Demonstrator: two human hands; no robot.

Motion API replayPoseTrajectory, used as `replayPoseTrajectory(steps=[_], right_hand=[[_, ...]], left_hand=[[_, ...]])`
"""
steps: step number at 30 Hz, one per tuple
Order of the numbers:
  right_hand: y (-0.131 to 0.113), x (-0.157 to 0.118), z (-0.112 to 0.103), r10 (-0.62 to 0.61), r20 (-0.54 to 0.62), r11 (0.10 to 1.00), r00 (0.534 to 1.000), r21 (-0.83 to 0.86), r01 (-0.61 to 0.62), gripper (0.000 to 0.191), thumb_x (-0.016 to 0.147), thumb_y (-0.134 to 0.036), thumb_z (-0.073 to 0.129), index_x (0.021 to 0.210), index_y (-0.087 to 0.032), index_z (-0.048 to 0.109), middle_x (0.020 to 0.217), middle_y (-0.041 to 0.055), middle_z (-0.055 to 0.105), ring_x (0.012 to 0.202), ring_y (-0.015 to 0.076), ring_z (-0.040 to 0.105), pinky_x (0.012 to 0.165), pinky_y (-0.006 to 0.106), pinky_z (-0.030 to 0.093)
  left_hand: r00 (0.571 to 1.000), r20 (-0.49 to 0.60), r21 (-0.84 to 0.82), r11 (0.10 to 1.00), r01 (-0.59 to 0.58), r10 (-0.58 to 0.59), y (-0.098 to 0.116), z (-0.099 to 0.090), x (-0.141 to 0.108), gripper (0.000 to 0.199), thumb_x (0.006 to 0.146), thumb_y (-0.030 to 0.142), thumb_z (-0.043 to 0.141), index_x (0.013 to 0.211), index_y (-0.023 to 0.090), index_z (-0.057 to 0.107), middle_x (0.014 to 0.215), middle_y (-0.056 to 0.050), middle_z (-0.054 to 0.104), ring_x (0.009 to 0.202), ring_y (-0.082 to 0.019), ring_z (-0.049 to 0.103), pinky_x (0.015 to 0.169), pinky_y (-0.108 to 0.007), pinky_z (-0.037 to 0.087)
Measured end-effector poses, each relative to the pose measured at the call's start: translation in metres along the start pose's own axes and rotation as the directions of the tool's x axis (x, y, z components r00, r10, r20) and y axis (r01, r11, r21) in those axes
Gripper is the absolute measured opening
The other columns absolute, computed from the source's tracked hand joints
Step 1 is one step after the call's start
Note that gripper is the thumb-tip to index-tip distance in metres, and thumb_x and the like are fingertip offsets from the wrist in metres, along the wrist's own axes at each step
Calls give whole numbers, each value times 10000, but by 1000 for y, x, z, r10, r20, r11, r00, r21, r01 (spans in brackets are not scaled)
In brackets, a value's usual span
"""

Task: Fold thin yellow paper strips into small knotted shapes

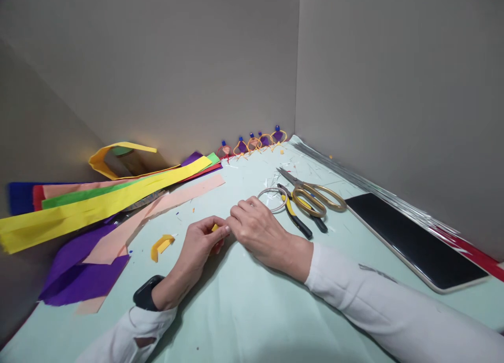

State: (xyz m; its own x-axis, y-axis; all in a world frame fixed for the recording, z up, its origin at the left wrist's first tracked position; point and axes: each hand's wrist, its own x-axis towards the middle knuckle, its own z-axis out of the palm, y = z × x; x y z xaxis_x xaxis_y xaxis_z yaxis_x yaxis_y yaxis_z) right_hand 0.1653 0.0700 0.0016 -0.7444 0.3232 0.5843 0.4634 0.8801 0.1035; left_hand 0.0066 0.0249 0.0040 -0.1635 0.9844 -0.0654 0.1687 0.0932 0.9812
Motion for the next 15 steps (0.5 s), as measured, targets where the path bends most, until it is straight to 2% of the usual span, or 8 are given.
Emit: replayPoseTrajectory(steps=[3,5,8,12,15], right_hand=[[3,-2,4,78,-14,985,997,158,-75,151,945,-159,508,868,-138,636,839,76,626,783,204,518,735,341,368],[5,-3,7,151,-32,940,988,313,-133,128,949,-198,534,916,-145,646,863,71,640,804,194,549,737,325,397],[7,-2,8,245,-31,837,969,512,-195,117,940,-234,575,929,-153,659,856,59,653,807,175,583,717,293,431],[7,1,5,317,19,725,948,639,-255,89,906,-222,621,900,-156,681,855,54,676,805,168,614,720,293,459],[5,5,1,393,83,585,916,746,-318,63,869,-204,654,902,-169,694,884,46,703,803,160,639,735,288,489]], left_hand=[[1000,13,-45,999,19,-19,-1,-2,1,214,685,344,724,638,158,628,446,58,471,411,-71,371,426,-211,222],[999,25,-96,995,28,-26,-2,-3,1,240,695,367,736,650,154,634,459,56,476,419,-66,366,429,-209,218],[998,48,-169,985,35,-27,-4,-5,2,260,697,372,753,644,148,632,486,47,489,439,-63,366,439,-208,224],[997,79,-240,970,39,-20,-5,-8,3,251,696,347,773,648,140,639,539,31,516,466,-59,382,453,-206,240],[994,107,-343,937,62,-27,-4,-9,3,240,685,338,790,681,140,656,573,24,536,473,-55,406,454,-198,255]])
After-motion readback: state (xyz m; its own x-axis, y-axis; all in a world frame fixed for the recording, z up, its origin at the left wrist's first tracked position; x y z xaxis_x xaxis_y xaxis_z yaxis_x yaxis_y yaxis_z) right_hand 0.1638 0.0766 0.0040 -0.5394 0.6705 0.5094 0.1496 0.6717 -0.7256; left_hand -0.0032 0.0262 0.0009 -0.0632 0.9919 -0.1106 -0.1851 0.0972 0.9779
